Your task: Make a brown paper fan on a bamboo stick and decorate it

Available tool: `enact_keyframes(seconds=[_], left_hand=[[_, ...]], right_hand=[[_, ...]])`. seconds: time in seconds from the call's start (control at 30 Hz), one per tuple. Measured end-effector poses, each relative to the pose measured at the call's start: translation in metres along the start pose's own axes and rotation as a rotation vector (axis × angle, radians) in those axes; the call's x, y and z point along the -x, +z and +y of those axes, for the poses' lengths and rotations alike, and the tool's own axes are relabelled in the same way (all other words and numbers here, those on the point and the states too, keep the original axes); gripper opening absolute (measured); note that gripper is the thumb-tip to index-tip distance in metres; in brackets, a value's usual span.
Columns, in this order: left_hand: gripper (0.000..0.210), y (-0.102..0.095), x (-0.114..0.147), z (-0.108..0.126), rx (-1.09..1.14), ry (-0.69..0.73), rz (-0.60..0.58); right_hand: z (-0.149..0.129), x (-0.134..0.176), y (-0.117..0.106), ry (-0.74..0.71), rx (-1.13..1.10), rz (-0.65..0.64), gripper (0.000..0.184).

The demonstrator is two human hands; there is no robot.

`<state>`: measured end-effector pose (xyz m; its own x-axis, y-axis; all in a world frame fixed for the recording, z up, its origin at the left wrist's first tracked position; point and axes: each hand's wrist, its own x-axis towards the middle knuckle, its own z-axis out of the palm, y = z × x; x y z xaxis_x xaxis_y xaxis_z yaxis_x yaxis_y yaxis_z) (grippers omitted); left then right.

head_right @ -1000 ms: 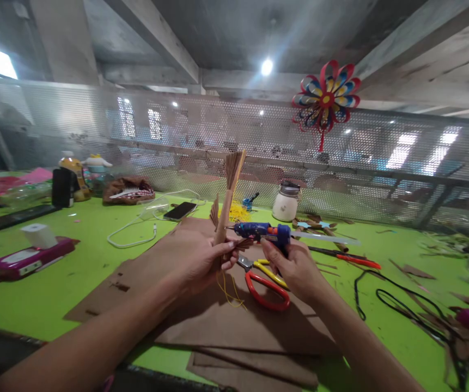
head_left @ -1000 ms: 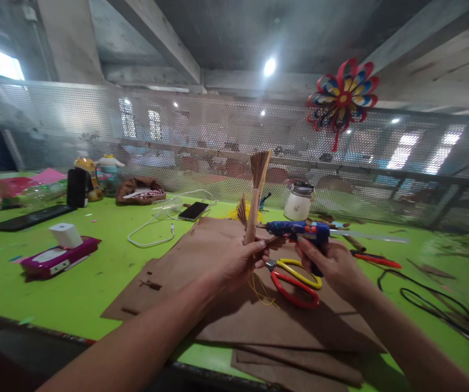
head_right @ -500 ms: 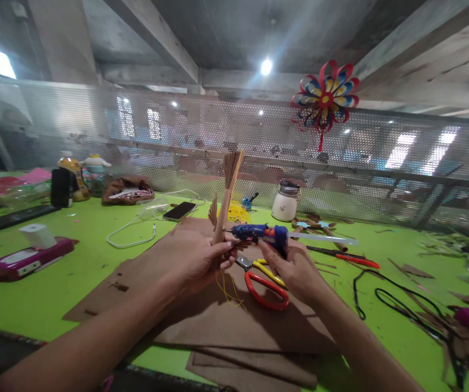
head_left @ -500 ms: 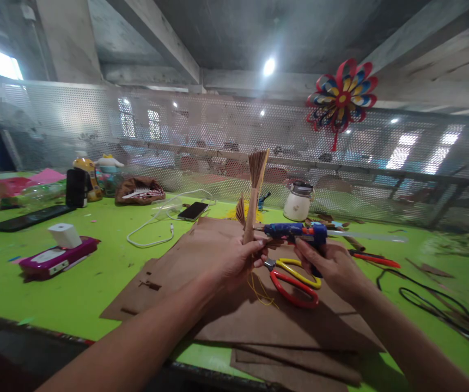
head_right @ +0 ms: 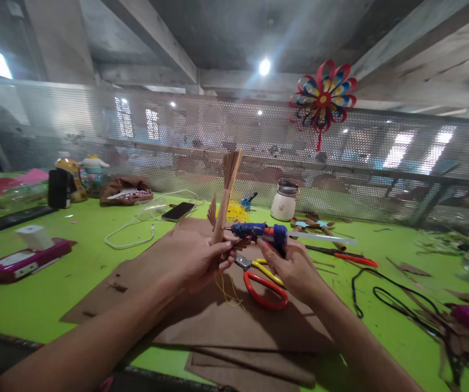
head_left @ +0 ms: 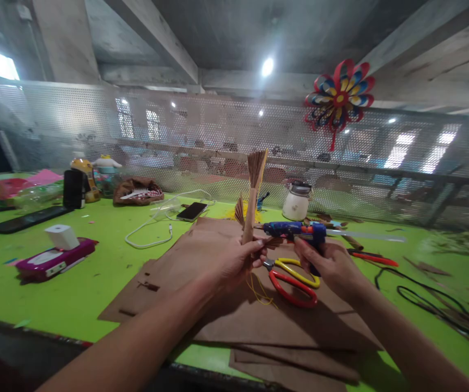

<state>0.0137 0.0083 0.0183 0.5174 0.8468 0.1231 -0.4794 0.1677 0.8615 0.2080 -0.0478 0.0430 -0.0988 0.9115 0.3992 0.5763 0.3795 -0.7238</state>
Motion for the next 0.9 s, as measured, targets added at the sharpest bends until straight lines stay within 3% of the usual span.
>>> enact_keyframes(seconds=[0.9], left_hand=[[0.017, 0.008, 0.004, 0.007, -0.029, -0.059, 0.000]], right_hand=[[-0.005, -0.004, -0.008, -0.016, -0.028, 0.036, 0.044]])
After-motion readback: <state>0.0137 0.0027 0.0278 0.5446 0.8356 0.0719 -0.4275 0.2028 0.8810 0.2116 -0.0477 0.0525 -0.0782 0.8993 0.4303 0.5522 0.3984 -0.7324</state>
